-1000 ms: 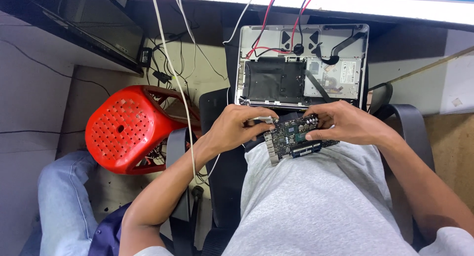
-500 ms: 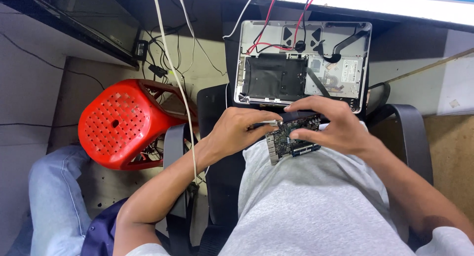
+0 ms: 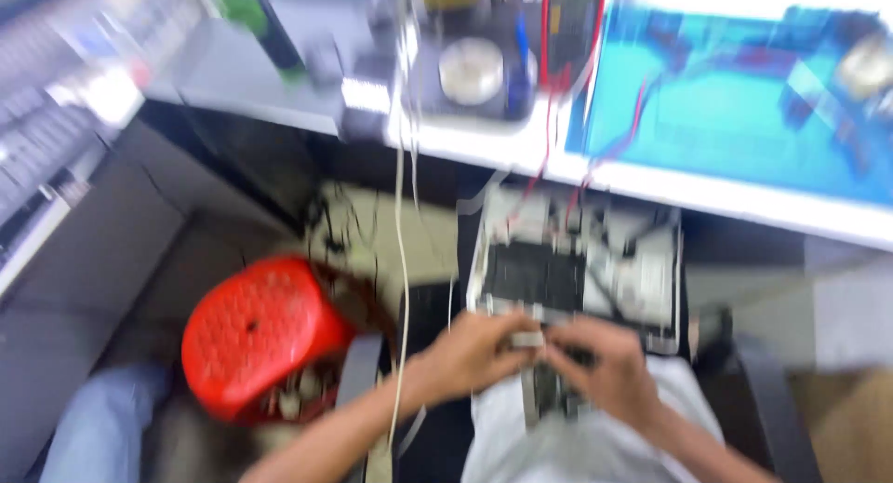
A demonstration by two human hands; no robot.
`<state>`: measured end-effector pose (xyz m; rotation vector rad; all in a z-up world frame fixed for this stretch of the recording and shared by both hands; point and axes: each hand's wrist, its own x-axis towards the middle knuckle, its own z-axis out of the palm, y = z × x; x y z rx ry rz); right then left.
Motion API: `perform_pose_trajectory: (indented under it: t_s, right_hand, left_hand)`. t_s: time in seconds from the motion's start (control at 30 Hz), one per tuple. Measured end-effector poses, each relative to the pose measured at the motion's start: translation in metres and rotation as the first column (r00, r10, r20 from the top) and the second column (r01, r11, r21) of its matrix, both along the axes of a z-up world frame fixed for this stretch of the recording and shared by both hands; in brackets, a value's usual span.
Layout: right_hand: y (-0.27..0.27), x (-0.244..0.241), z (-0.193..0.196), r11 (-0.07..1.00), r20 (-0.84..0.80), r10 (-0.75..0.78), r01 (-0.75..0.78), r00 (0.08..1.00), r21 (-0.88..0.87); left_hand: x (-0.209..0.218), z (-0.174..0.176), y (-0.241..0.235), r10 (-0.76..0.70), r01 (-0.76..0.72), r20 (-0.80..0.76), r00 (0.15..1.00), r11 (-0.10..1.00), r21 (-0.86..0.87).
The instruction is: The person uses a handheld green fan to blow air onto a circuit board, then picks up the board and connects a white cable to it. They hold the board and cable while looking at a computer screen.
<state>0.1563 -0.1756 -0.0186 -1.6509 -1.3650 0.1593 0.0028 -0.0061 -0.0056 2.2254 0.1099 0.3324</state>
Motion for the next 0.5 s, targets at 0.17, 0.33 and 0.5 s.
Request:
perform_pose_trajectory:
  t_s: [0.17, 0.33, 0.5]
  right_hand:
    - [-0.005, 0.004, -0.023, 0.993, -0.157, -0.024, 0.006, 0.987, -0.117]
    - [-0.004, 0.01, -0.041, 0.999, -0.082, -0.021, 0.019, 0.996, -0.028]
    - [-0.001, 0.014, -0.048, 0.997, -0.166, -0.041, 0.029, 0.985, -0.074]
  left_hand:
    - [-0.012, 0.021, -0.004, -0.141, 0.105, -0.118, 0.983, 0.956, -0.272]
    - [-0.011, 0.022, -0.006, -0.088, 0.072, -0.057, 0.994, 0.968, -0.242]
    - [-0.01, 0.018, -0.004, -0.09, 0.059, -0.104, 0.991, 0.962, -0.267]
